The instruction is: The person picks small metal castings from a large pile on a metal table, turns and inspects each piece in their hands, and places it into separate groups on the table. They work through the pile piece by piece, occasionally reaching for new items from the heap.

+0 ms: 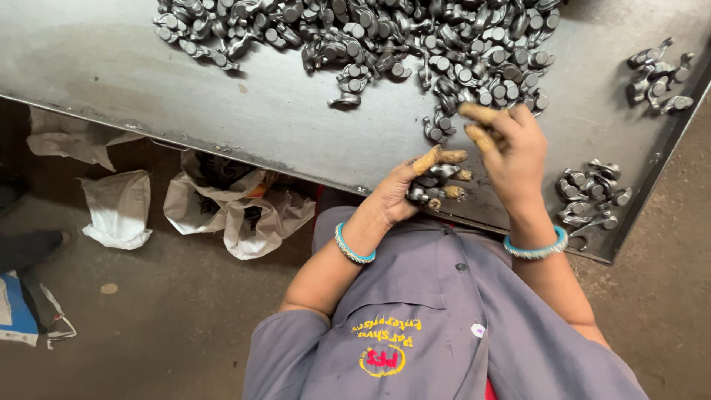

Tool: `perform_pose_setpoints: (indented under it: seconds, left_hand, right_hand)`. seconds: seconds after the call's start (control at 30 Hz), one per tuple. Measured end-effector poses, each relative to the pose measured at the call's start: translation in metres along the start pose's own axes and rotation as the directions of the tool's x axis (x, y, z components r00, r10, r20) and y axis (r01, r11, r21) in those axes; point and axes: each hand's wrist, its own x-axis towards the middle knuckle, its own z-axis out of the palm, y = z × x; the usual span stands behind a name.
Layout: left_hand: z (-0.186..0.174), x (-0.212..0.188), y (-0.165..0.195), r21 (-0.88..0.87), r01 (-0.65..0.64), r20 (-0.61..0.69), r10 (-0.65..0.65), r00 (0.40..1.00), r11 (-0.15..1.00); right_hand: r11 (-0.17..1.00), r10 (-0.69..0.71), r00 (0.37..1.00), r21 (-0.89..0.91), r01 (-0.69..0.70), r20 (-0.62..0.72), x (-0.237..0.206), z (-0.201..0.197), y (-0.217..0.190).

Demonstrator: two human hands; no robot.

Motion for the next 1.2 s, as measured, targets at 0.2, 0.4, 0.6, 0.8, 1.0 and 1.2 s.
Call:
perform_pose_setpoints:
  seconds: [0.2,0.4,0.6,0.8,1.0,1.2]
  left_hand:
    - [-0.015,-0.011,0.015,0.013,-0.098,0.020,0.098,0.995,0.995]
    - [-0.018,-0.018,0.026,0.036,-0.135,-0.045,0.137,0.990,0.990]
    - [-0.019,-0.015,0.022,0.059,-0.151,-0.041,0.154,0.987,0.987]
    - [-0.006,-0.016,0.022,0.065,-0.098,-0.028,0.100,0.995,0.993]
    - [0.001,-0.012,0.017,0.079,-0.053,-0.020,0.054,0.998,0.995]
    - [-0.009,0.006,-0.007,0.102,-0.072,-0.080,0.080,0.994,0.992]
  right_hand:
    - [0.911,-0.105,0.985,-0.383,0.151,0.139,0.023,0.017,-0.017]
    - [0.953,-0.161,0.980,-0.239,0.184,0.115,-0.003,0.009,0.000]
    - [0.966,0.096,0.995,0.238,-0.098,0.019,-0.035,0.009,0.042]
    - [0.110,0.405,0.848,0.903,-0.415,0.340,-0.054,-0.006,0.078]
    - [-0.225,0.366,0.754,0.838,-0.497,0.545,-0.053,-0.012,0.082]
    - [0.150,0.358,0.818,0.837,-0.527,0.451,-0.049,-0.012,0.047]
